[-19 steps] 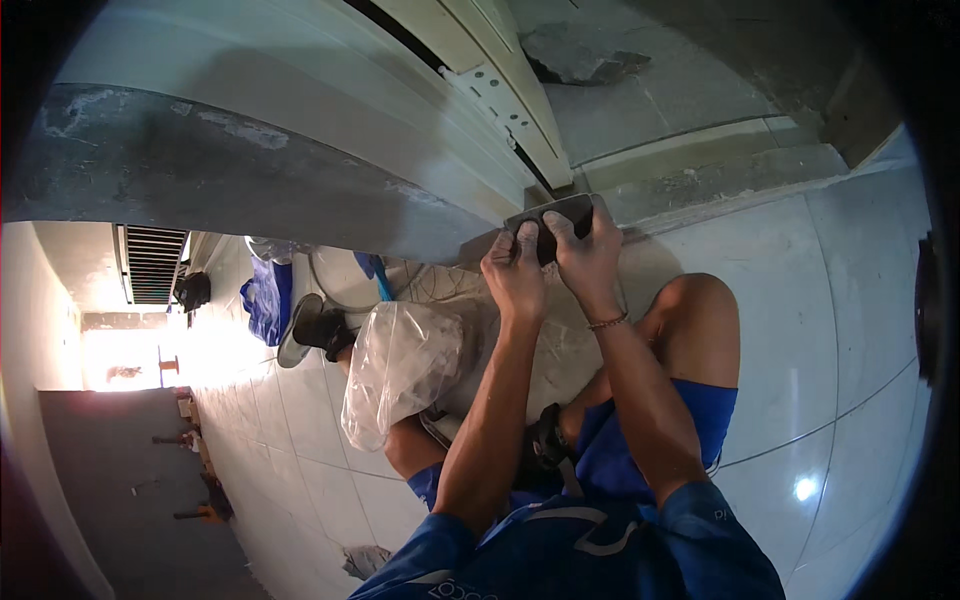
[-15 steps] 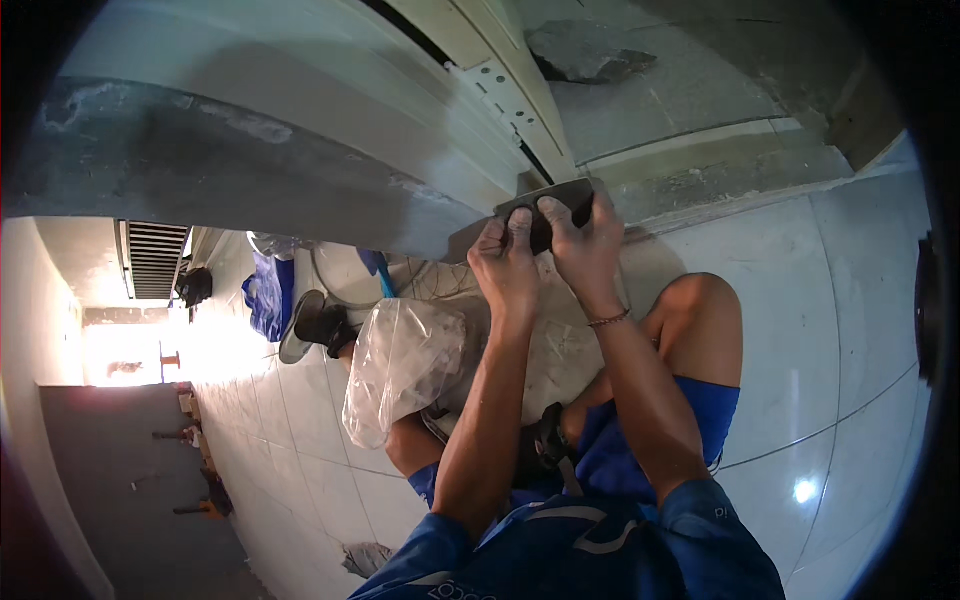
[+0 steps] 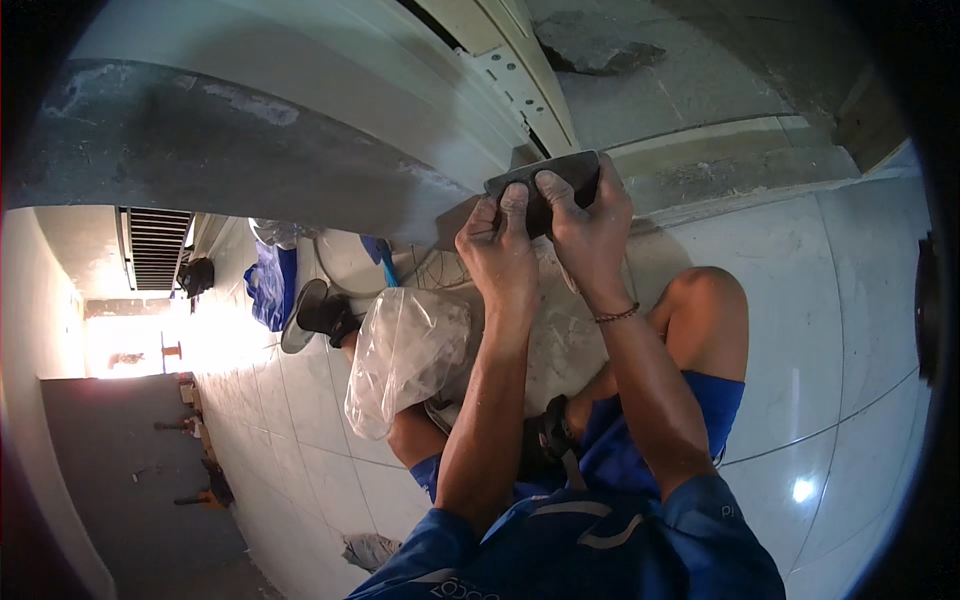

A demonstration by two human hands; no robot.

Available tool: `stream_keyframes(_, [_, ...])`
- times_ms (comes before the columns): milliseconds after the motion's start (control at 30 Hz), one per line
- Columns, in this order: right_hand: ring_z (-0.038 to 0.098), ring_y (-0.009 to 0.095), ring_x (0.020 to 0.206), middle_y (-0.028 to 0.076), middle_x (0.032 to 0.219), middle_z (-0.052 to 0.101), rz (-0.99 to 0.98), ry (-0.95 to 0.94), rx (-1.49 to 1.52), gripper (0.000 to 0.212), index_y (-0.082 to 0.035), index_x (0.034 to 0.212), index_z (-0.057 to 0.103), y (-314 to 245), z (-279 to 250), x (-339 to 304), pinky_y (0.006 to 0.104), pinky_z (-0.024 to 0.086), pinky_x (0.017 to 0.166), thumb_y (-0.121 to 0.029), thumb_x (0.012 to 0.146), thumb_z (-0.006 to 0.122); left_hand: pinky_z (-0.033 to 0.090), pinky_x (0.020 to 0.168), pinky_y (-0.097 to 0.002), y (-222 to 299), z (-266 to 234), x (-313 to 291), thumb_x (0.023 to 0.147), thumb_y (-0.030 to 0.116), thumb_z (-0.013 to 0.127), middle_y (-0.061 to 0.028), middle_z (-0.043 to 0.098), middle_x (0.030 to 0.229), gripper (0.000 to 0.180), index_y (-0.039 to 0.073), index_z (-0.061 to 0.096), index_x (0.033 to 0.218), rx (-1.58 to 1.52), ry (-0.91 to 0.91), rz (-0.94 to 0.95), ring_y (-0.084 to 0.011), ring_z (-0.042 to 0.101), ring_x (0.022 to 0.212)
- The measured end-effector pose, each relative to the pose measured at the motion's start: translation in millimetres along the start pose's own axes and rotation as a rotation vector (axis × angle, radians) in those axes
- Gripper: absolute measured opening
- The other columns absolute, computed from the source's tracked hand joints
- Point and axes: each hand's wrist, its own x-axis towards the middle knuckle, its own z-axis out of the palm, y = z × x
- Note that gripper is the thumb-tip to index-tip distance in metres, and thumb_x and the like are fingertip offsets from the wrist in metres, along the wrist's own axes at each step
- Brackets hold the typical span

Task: The person is sanding a door frame with sandpaper.

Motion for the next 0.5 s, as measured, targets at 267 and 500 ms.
stream_keyframes(267, [0.055,0.014,0.066,0.009,0.074,0.062,0.094,-0.029,-0.161,0.017,0.003,0.084,0.057,35.6,-17.3,-17.8,0.0292,0.046,0.062,-0.010,0.077,0.066,0.040,0.058,-0.0239,-52.9,-3.9,-11.7,0.087,0.014,0.059,0.0001,0.055,0.065,0.022,-0.005,0.059,0.075,0.073,-0.038,-0.118,-0.0063,0.044,0.063])
stream_keyframes(500, [0.063,0.025,0.063,0.016,0.069,0.062,0.060,-0.082,-0.101,0.022,0.003,0.080,0.055,24.4,-10.3,-8.1,0.0330,0.048,0.057,-0.013,0.075,0.069,0.040,0.058,-0.0245,-24.4,-0.9,-4.3,0.086,0.012,0.060,-0.0022,0.055,0.065,0.019,-0.004,0.060,0.077,0.015,-0.031,-0.013,-0.0075,0.044,0.063])
